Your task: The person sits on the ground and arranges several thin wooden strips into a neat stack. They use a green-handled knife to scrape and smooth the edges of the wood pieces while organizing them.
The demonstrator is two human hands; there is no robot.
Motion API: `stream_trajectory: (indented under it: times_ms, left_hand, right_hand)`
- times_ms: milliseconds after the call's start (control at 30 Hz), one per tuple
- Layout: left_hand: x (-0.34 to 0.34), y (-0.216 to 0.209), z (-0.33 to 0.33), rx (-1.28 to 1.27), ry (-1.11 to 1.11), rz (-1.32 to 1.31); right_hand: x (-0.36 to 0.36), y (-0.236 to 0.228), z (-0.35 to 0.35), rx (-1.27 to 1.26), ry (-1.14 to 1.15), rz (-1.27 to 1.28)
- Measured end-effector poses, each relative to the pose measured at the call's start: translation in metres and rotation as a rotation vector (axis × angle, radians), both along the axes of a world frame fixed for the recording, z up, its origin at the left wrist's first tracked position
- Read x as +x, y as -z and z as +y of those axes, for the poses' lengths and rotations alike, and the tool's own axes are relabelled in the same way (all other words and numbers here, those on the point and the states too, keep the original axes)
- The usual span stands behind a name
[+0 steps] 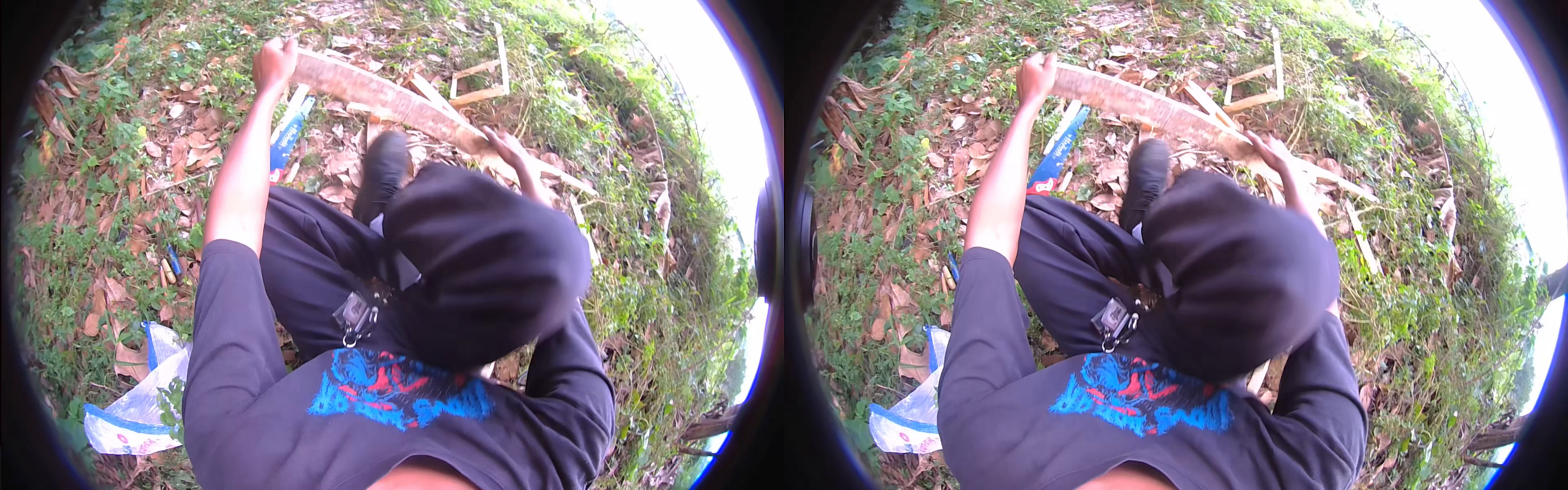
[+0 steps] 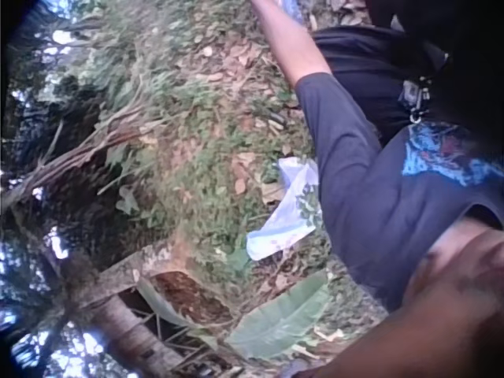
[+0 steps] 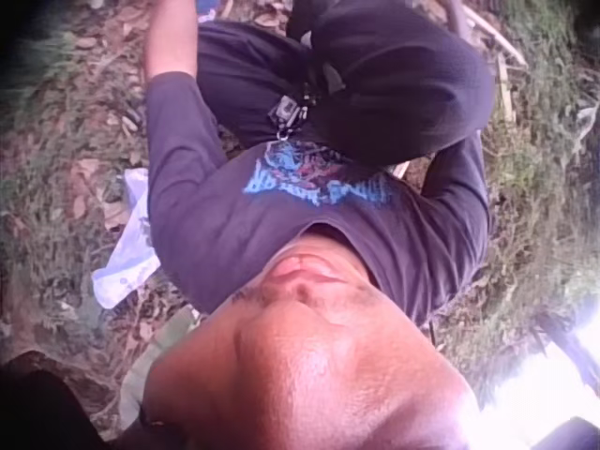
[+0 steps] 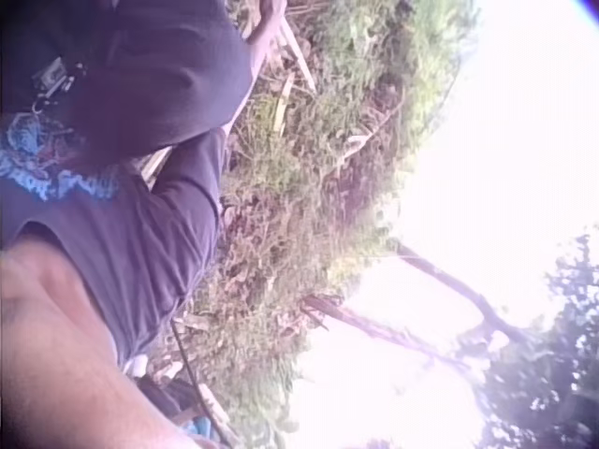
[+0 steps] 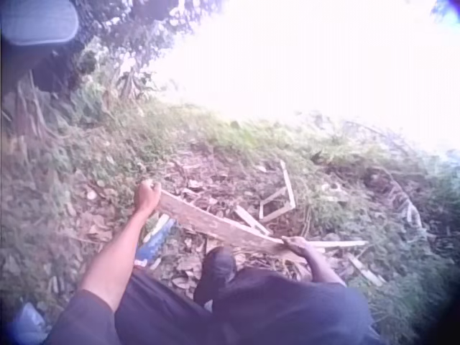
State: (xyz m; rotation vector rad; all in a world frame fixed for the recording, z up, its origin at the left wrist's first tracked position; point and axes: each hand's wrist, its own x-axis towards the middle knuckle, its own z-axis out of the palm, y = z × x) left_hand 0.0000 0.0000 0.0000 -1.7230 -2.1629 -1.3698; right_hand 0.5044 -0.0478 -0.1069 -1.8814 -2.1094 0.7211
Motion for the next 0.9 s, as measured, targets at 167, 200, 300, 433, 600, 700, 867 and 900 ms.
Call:
stream_trajectory:
  times_ms: [167, 200, 300, 433, 600, 700, 867, 900]
  left_hand:
    - [-0.04, 0.049, 0.017, -0.026, -0.019, -0.038]
    - [-0.043, 0.06, 0.019, -0.053, 0.035, -0.061]
    - [-0.044, 0.076, 0.027, -0.132, 0.12, -0.114]
    - [-0.024, 0.093, 0.015, -0.056, -0.101, -0.058]
    - [-0.022, 0.073, -0.013, 0.092, -0.261, 0.218]
    - [-0.061, 0.055, -0.023, 0.101, -0.365, 0.011]
    - [-0.131, 0.066, -0.036, 0.185, -0.403, -0.388]
    - [-0.14, 0.074, -0.037, 0.262, -0.351, -0.495]
  right_hand:
    - [0.065, 0.083, -0.006, 0.242, 0.271, -0.281]
    - [0.072, 0.093, -0.009, 0.272, 0.284, -0.285]
    - [0.078, 0.106, -0.018, 0.327, 0.302, -0.291]
    - [0.068, 0.119, -0.01, 0.37, 0.304, -0.286]
    - [0.057, 0.108, 0.036, 0.396, 0.288, -0.323]
    - [0.066, 0.094, 0.059, 0.199, 0.257, -0.515]
    - [0.086, 0.116, 0.062, 0.043, 0.302, -0.531]
    - [0.097, 0.12, 0.056, -0.012, 0.292, -0.554]
